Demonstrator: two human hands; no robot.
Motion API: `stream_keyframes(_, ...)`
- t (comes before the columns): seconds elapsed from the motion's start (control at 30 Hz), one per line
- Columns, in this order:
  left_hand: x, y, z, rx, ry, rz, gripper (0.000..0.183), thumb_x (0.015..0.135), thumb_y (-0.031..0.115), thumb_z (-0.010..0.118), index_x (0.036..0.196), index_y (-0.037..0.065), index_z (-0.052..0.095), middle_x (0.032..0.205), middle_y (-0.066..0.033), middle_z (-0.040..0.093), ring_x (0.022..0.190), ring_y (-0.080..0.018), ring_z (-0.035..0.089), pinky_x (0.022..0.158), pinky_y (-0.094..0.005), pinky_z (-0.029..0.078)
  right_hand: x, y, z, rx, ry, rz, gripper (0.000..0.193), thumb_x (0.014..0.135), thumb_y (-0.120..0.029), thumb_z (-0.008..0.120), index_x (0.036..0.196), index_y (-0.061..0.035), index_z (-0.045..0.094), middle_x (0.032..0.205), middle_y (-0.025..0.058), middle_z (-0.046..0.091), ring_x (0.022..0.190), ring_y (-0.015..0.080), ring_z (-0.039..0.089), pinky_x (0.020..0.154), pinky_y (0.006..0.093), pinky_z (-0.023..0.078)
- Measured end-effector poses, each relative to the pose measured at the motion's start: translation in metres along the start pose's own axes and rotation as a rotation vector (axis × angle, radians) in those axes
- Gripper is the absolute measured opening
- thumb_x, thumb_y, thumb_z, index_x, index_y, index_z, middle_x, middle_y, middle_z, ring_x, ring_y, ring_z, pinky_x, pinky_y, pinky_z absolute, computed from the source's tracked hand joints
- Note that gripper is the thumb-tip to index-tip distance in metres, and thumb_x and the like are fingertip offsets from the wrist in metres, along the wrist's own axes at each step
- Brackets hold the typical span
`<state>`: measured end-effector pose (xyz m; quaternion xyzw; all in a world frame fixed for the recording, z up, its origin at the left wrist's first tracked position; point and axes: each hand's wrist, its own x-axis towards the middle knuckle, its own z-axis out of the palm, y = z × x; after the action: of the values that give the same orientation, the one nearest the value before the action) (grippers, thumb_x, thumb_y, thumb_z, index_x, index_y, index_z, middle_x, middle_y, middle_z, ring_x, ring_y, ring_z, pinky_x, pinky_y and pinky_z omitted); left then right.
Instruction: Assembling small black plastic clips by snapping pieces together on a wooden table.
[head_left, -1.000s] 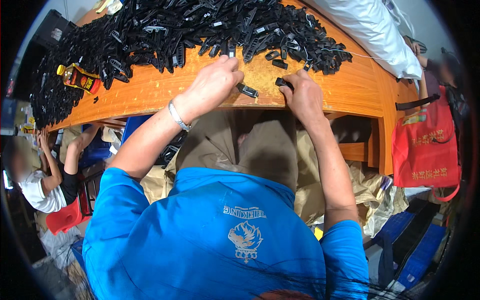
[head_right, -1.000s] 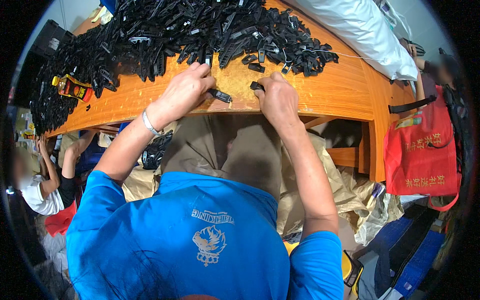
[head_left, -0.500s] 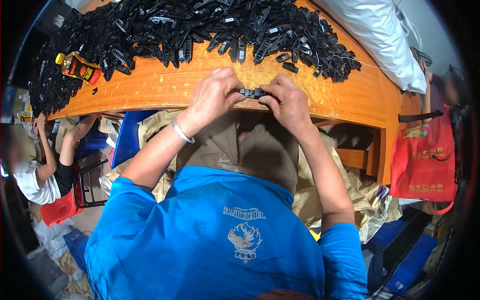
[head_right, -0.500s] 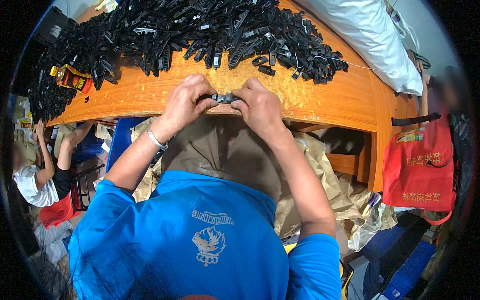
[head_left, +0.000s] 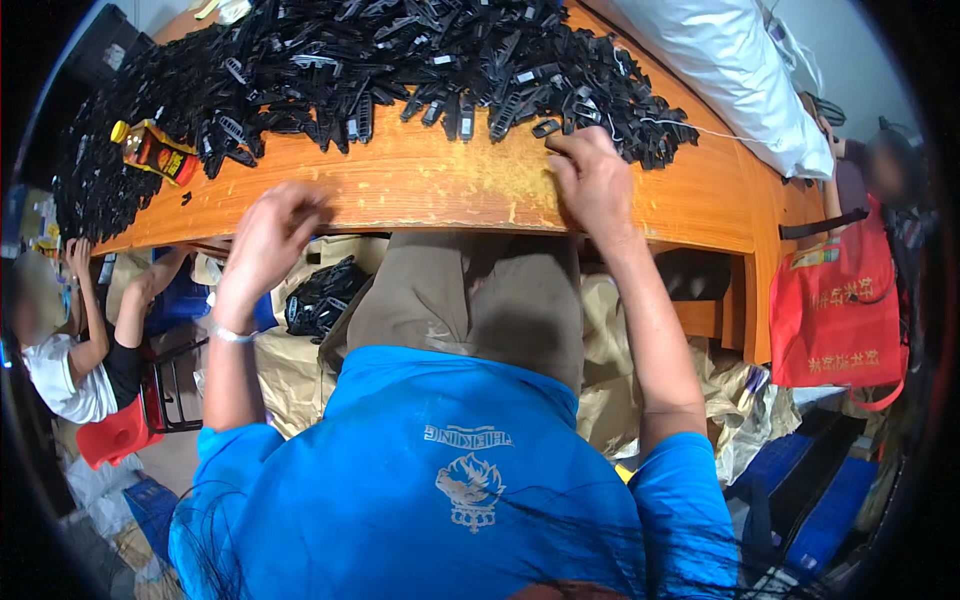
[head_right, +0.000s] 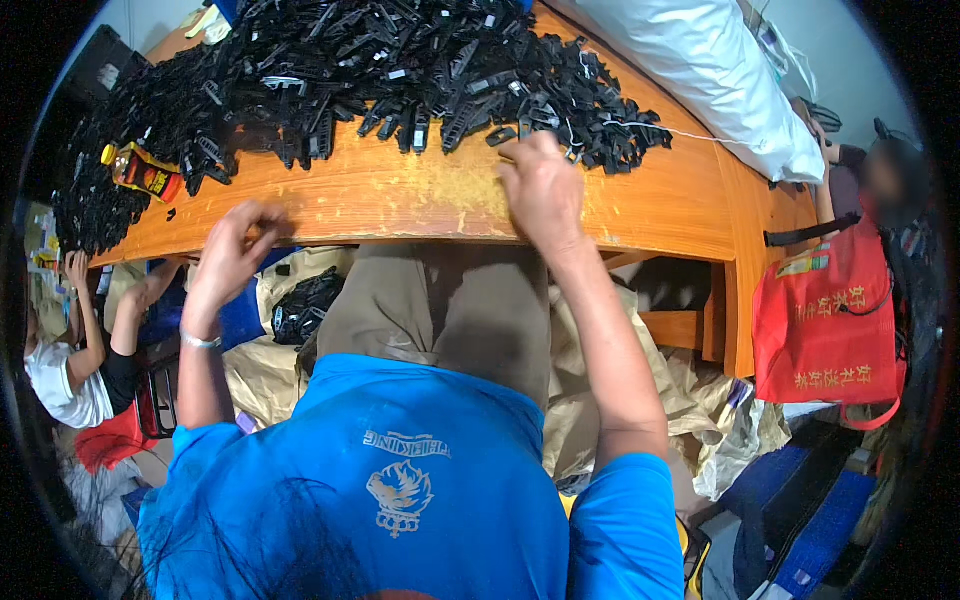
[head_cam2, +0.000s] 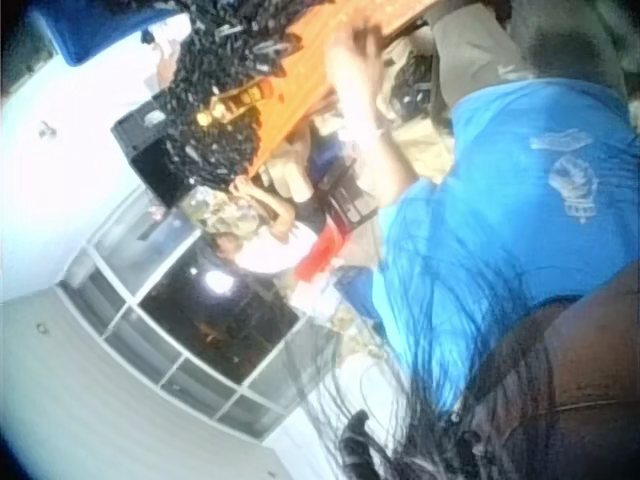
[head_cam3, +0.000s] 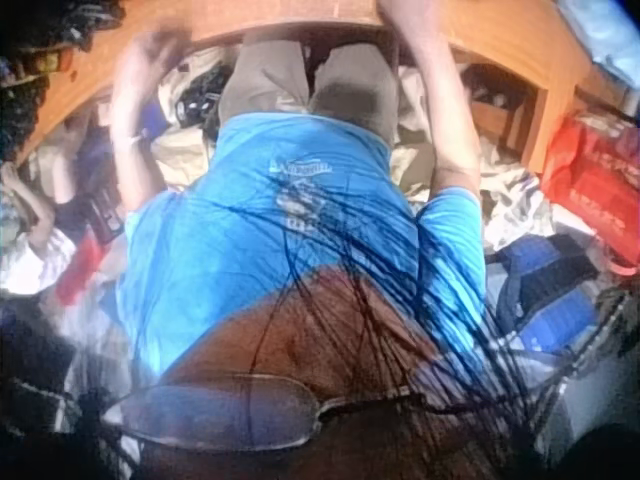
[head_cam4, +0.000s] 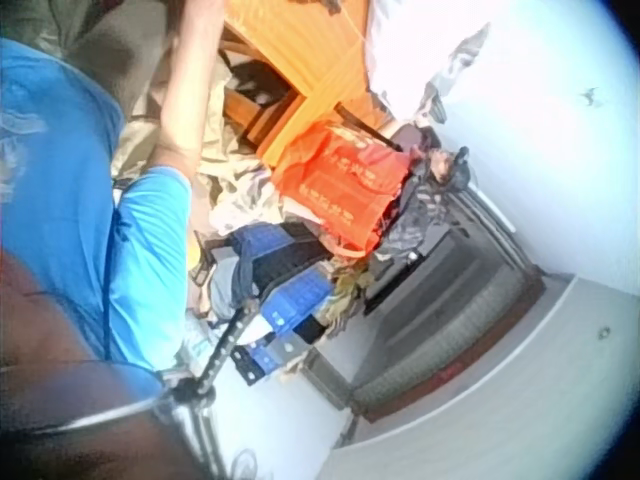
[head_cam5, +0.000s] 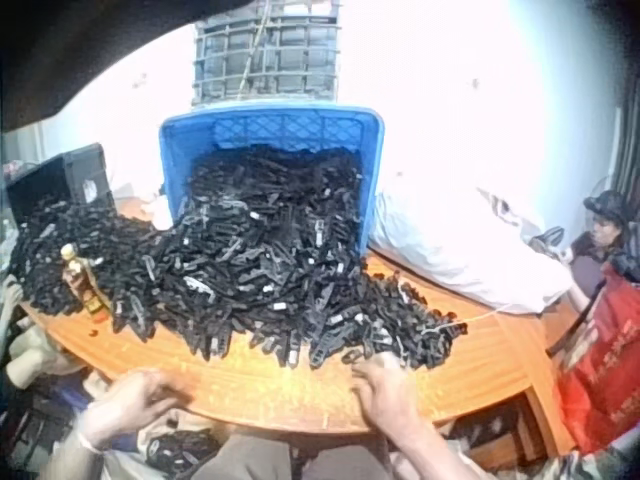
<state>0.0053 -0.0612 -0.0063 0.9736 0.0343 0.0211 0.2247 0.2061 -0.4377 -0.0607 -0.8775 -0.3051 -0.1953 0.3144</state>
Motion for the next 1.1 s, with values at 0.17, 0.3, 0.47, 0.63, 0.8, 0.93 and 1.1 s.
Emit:
stream_keyframes(0.17, 0.086, 0.076, 0.065, -0.085, 0.276, 0.152, 0.028, 0.096, 0.019, 0.075, 0.120, 0.006, 0.074, 0.105, -0.0148, 0.073, 0.097, -0.0341, 0.073, 0.085, -0.0426, 0.058, 0.011, 0.020, 0.002, -0.229, -0.175, 0.004, 0.019, 0.087, -0.016, 0.082, 0.102, -0.0043, 0.078, 0.109, 0.0145, 0.071, 0.098, 0.0380, 0.072, 0.083, 0.0480, 0.059)
stream_keyframes(0.3, 0.122, 0.092, 0.102, 0.003, 0.366, 0.121, 0.026, 0.094, 0.025, 0.078, 0.113, 0.007, 0.073, 0.098, -0.0134, 0.070, 0.093, -0.0365, 0.070, 0.079, -0.0483, 0.056, 0.018, 0.018, 0.001, -0.229, -0.290, 0.044, 0.019, 0.086, -0.015, 0.083, 0.101, -0.0040, 0.077, 0.107, 0.0154, 0.071, 0.095, 0.0390, 0.072, 0.082, 0.0486, 0.059)
stream_keyframes(0.47, 0.136, 0.096, 0.121, -0.005, 0.493, 0.071, 0.021, 0.090, 0.021, 0.081, 0.100, 0.007, 0.070, 0.097, -0.0130, 0.070, 0.097, -0.0369, 0.070, 0.082, -0.0480, 0.055, 0.008, -0.007, 0.012, 0.251, -0.153, 0.100, 0.027, 0.084, -0.012, 0.080, 0.109, -0.0037, 0.074, 0.100, 0.0168, 0.070, 0.087, 0.0333, 0.072, 0.081, 0.0440, 0.059)
stream_keyframes(0.63, 0.136, 0.081, 0.127, -0.042, 0.569, 0.061, 0.014, 0.089, 0.015, 0.077, 0.094, 0.004, 0.069, 0.092, -0.0159, 0.073, 0.092, -0.0388, 0.071, 0.080, -0.0485, 0.056, -0.013, -0.041, 0.024, 0.484, -0.132, 0.092, 0.033, 0.085, -0.008, 0.081, 0.118, -0.0042, 0.076, 0.098, 0.0145, 0.069, 0.078, 0.0277, 0.071, 0.077, 0.0396, 0.058)
stream_keyframes(0.8, 0.096, 0.082, 0.112, -0.029, 0.487, 0.018, 0.013, 0.089, 0.013, 0.075, 0.096, 0.003, 0.070, 0.094, -0.0174, 0.074, 0.091, -0.0390, 0.072, 0.080, -0.0477, 0.057, -0.026, -0.039, 0.027, 0.336, -0.112, 0.032, 0.029, 0.083, -0.014, 0.087, 0.109, -0.0049, 0.078, 0.097, 0.0130, 0.072, 0.086, 0.0320, 0.075, 0.076, 0.0411, 0.059)
stream_keyframes(0.93, 0.073, 0.095, 0.102, -0.095, 0.362, 0.134, 0.019, 0.090, 0.007, 0.073, 0.109, 0.005, 0.072, 0.105, -0.0155, 0.073, 0.098, -0.0384, 0.070, 0.083, -0.0456, 0.056, -0.030, -0.033, 0.025, 0.289, -0.115, 0.012, 0.027, 0.081, -0.017, 0.088, 0.104, -0.0050, 0.078, 0.097, 0.0136, 0.072, 0.086, 0.0353, 0.073, 0.076, 0.0424, 0.058)
stream_keyframes(1.1, 0.104, 0.075, 0.096, 0.077, 0.365, 0.442, 0.031, 0.089, -0.005, 0.065, 0.117, 0.006, 0.071, 0.118, -0.0136, 0.068, 0.114, -0.0361, 0.064, 0.094, -0.0448, 0.054, -0.026, -0.039, 0.013, 0.120, -0.252, -0.015, 0.022, 0.082, -0.014, 0.087, 0.099, -0.0035, 0.077, 0.098, 0.0160, 0.072, 0.092, 0.0385, 0.072, 0.080, 0.0469, 0.058)
